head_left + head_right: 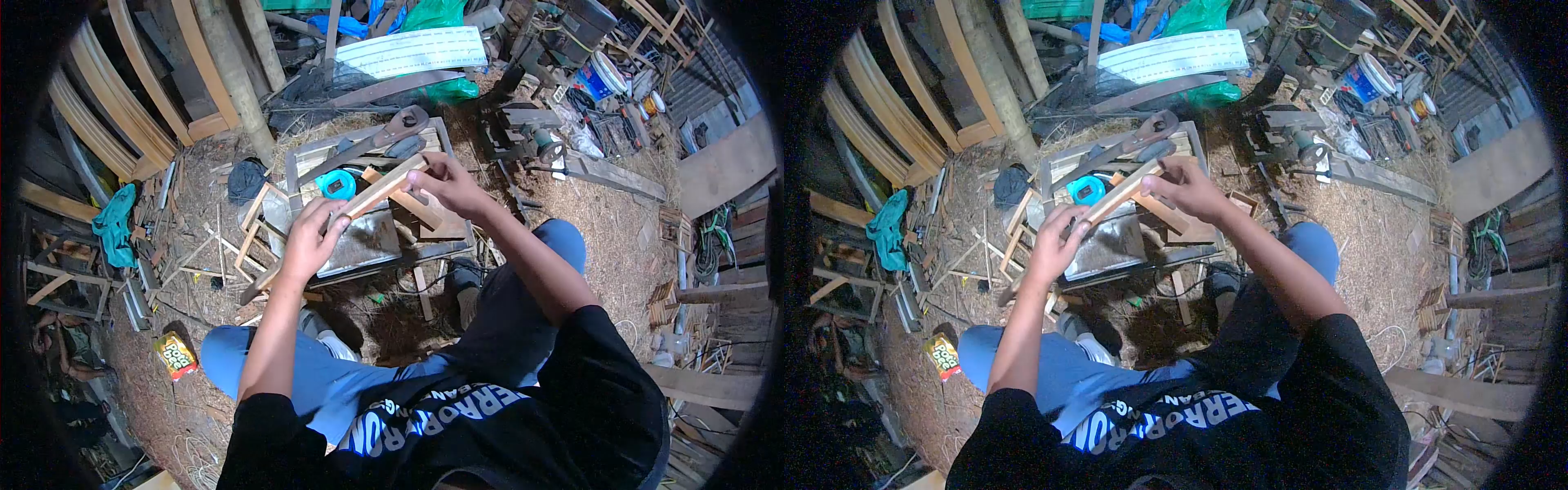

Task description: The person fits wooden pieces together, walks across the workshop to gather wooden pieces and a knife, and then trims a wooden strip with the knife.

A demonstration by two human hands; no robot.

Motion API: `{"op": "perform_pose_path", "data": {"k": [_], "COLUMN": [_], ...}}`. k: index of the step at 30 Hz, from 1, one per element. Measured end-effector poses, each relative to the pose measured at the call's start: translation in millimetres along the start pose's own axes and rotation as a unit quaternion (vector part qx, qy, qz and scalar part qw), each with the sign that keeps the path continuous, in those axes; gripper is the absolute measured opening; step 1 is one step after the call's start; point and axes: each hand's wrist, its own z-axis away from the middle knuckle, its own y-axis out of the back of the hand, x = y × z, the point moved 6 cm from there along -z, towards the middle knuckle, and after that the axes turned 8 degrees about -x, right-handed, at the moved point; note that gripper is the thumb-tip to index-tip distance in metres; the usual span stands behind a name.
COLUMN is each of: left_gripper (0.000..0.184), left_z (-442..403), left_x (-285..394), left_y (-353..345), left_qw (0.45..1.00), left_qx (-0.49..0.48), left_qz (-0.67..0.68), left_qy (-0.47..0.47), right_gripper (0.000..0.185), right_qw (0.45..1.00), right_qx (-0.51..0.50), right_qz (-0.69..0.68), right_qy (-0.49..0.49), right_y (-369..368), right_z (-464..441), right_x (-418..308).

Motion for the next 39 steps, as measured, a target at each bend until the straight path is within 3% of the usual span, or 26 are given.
{"op": "perform_pose_path", "data": {"k": [3,7,8,11,12,15,19,20,24,33,39], "left_gripper": [0.028,0.024,0.022,0.022,0.022,0.021,0.053,0.067,0.069,0.074,0.074], "left_z": [1.0,4.7,6.8,9.2,8.8,11.0,15.2,15.8,18.4,10.6,5.4], "left_x": [1.5,6.1,5.9,13.2,13.9,11.5,6.5,6.2,-0.6,13.1,13.6], "left_y": [-6.0,-11.5,-12.1,-9.9,-9.1,-8.2,-7.4,-8.0,-8.8,-10.1,-12.0], "left_qw": [1.000,0.998,0.998,0.996,0.996,0.996,0.994,0.992,0.991,0.987,0.988], "left_qx": [-0.021,-0.041,-0.035,-0.020,-0.002,0.001,0.038,0.036,0.040,0.055,0.041], "left_qz": [0.002,-0.036,-0.053,-0.088,-0.077,-0.082,-0.065,-0.087,-0.089,-0.110,-0.098], "left_qy": [0.019,0.022,0.016,-0.015,-0.038,-0.043,-0.083,-0.082,-0.089,-0.105,-0.113], "right_gripper": [0.036,0.031,0.030,0.026,0.031,0.033,0.040,0.040,0.040,0.040,0.041], "right_qw": [0.995,0.993,0.993,0.977,0.956,0.943,0.928,0.929,0.937,0.927,0.942], "right_qx": [-0.002,0.030,0.061,0.010,0.036,0.021,0.020,0.017,-0.027,0.010,-0.037], "right_qz": [-0.064,-0.028,0.032,0.134,0.129,0.228,0.247,0.239,0.206,0.202,0.199], "right_qy": [0.076,0.107,0.099,0.164,0.262,0.242,0.279,0.284,0.282,0.317,0.266], "right_y": [-20.5,-28.4,-28.7,-38.1,-44.2,-53.1,-56.9,-57.5,-61.3,-58.5,-53.6], "right_z": [3.2,10.2,12.0,23.4,22.9,31.1,38.4,39.9,37.5,39.1,39.4], "right_x": [-26.6,-44.0,-44.6,-84.8,-98.1,-112.4,-133.9,-136.3,-131.3,-124.8,-122.3]}}
